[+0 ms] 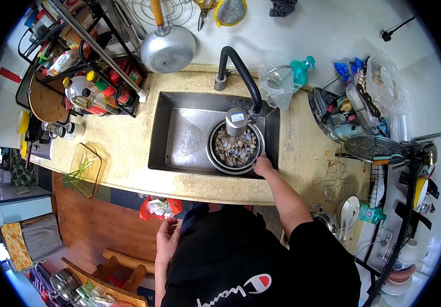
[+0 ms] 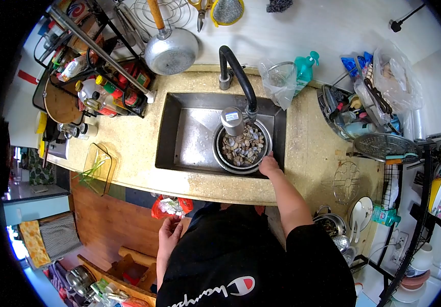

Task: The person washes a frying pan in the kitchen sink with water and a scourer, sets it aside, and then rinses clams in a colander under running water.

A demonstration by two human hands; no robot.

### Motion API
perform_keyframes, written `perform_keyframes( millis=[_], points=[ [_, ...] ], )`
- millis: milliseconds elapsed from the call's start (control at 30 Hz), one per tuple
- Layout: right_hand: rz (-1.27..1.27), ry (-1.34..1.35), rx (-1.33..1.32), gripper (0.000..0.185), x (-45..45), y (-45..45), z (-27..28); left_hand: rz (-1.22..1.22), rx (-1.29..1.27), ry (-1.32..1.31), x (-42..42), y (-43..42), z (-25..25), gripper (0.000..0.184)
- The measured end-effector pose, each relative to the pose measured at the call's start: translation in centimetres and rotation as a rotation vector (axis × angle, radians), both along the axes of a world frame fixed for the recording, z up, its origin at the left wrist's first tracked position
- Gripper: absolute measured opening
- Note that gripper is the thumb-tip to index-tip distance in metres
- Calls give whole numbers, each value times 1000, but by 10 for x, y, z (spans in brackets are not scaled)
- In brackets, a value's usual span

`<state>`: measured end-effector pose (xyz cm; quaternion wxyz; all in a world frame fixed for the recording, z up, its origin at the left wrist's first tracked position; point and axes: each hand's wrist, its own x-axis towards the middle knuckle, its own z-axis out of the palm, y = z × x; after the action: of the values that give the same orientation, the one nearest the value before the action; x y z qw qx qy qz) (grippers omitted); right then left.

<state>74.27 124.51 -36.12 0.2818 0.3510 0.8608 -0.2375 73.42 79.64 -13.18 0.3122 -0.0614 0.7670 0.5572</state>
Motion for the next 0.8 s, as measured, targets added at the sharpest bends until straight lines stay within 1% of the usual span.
perform_keyframes(
  millis=[33, 100, 167, 200, 233, 267, 367, 400, 500, 533, 600, 667, 700, 733, 767, 800],
  points=[
    [-5, 11, 6, 37, 0, -1, 1, 0, 3, 3, 0, 0, -1, 27],
    [-138, 182, 92, 34, 3, -2, -18, -1, -16, -3, 0, 0, 0, 27],
    [-343, 214, 6, 34, 7, 7, -60, -9, -41, -8, 0, 0, 3, 27],
    [-480, 159, -124, 36, 8, 17, -86, -17, -57, -9, 1, -1, 5, 28],
    [-617, 101, -257, 40, 7, 22, -99, -25, -74, -10, 2, -2, 6, 28],
    [-767, 96, -406, 34, 2, 12, -61, -17, -83, -13, 4, -4, 8, 28],
    [-994, 167, -398, 31, -9, 6, -62, 20, -105, -12, 12, -10, 8, 27],
    [-1045, 218, -281, 24, -19, -6, -31, 37, -110, -6, 16, -14, 5, 27],
    [-877, 142, -268, 24, -27, -2, -45, 68, -108, -23, 20, -17, 5, 28],
    [-770, 154, -271, 26, -27, -2, -50, 73, -103, -34, 22, -16, 6, 28],
    [-578, 144, -234, 30, -26, 2, -80, 68, -108, -35, 21, -13, 8, 28],
    [-526, 186, -198, 34, -21, 9, -135, 39, -126, -22, 16, -9, 9, 27],
    [-500, 206, -179, 36, -23, 6, -135, 15, -143, -9, 14, -8, 9, 27],
    [-643, 238, -204, 36, -22, 3, -134, -10, -160, 3, 13, -7, 9, 27],
    [-785, 270, -229, 36, -25, -4, -110, -6, -149, -5, 13, -7, 8, 27],
    [-821, 257, -287, 35, -29, -10, -81, -2, -139, -13, 13, -7, 5, 26]
  ],
)
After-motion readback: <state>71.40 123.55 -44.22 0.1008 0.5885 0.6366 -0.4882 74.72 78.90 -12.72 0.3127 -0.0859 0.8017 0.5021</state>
